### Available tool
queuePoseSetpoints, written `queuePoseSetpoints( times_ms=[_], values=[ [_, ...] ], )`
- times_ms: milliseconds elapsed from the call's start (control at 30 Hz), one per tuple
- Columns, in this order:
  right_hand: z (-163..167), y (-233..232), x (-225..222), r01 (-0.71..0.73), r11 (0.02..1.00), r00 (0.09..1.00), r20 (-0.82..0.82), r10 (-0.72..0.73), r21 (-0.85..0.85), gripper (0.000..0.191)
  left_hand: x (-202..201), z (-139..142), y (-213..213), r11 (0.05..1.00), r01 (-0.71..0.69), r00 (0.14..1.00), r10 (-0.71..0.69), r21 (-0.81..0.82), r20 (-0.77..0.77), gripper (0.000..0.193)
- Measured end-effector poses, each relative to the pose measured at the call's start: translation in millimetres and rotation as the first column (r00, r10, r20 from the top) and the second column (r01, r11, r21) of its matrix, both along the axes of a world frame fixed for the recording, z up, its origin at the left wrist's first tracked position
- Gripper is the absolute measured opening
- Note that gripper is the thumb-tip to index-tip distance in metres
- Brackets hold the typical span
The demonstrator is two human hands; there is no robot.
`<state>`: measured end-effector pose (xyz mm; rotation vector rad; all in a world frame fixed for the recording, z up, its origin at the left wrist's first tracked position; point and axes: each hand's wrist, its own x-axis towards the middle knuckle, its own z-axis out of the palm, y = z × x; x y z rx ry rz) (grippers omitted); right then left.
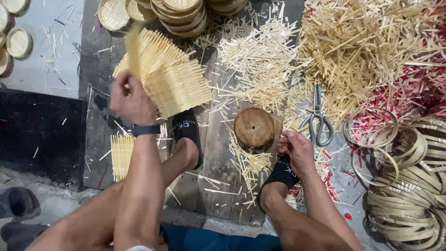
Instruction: The person sits on the floor assembling small woven bamboo baskets. They weave thin bamboo strips into a flat panel, bend a bamboo rim ring around the panel, press the rim to shape the basket, and use scissors to trim excess strip ends, stacking finished baskets aside.
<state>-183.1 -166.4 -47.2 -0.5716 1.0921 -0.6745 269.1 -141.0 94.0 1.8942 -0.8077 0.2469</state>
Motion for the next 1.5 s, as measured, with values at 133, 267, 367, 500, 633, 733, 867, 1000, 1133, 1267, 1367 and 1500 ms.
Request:
queuePoseSetpoints(
  times_ms=[133,267,367,500,633,733,867,1000,1133,1267,1367,1500],
  values=[
    [26,-6,6,0.062,0.997,0.988,0.146,-0.055,-0.047,0.041,-62,8,23,0.943,0.235,0.839,-0.319,0.236,0.441,0.014],
    [37,-19,12,0.083,0.995,0.946,0.310,-0.098,0.060,0.038,-165,-27,31,0.516,0.819,0.466,-0.853,0.251,0.235,0.024],
    [23,-19,20,-0.088,0.988,0.986,-0.152,0.069,-0.127,0.026,-204,-49,56,0.276,0.849,0.276,-0.959,0.451,0.068,0.034],
    [-8,-10,26,-0.181,0.959,0.906,-0.417,0.076,-0.218,0.015,-206,-75,69,0.348,0.856,0.402,-0.913,0.382,-0.071,0.042],
    [-23,-5,25,-0.144,0.955,0.922,-0.385,0.035,-0.258,0.017,-185,-116,45,0.777,0.576,0.721,-0.334,0.256,-0.607,0.053],
    [-24,-2,26,-0.105,0.958,0.924,-0.383,-0.006,-0.268,0.018,-164,-142,37,0.776,0.622,0.376,-0.179,0.104,-0.909,0.040],
    [-23,3,27,-0.111,0.953,0.913,-0.408,-0.014,-0.281,0.018,-158,-152,37,0.788,0.616,0.261,-0.186,0.015,-0.947,0.040],
    [-23,6,28,-0.059,0.952,0.943,-0.331,-0.046,-0.301,0.019,-169,-143,43,0.832,0.550,0.333,-0.130,0.080,-0.934,0.061],
    [-18,7,30,-0.037,0.947,0.938,-0.338,-0.077,-0.319,0.020,-210,-127,71,0.913,0.306,0.363,0.151,0.271,-0.919,0.076],
    [-14,7,32,-0.061,0.938,0.921,-0.381,-0.079,-0.340,0.024,-264,-136,103,0.993,0.113,-0.256,0.046,0.017,-0.965,0.043],
    [-14,8,32,-0.040,0.938,0.926,-0.366,-0.095,-0.344,0.025,-281,-154,110,0.998,-0.025,-0.314,-0.069,-0.065,-0.947,0.023],
    [-17,11,32,-0.039,0.915,0.926,-0.358,-0.117,-0.401,0.027,-277,-170,118,0.993,-0.031,-0.341,-0.114,-0.111,-0.933,0.011]
  ],
)
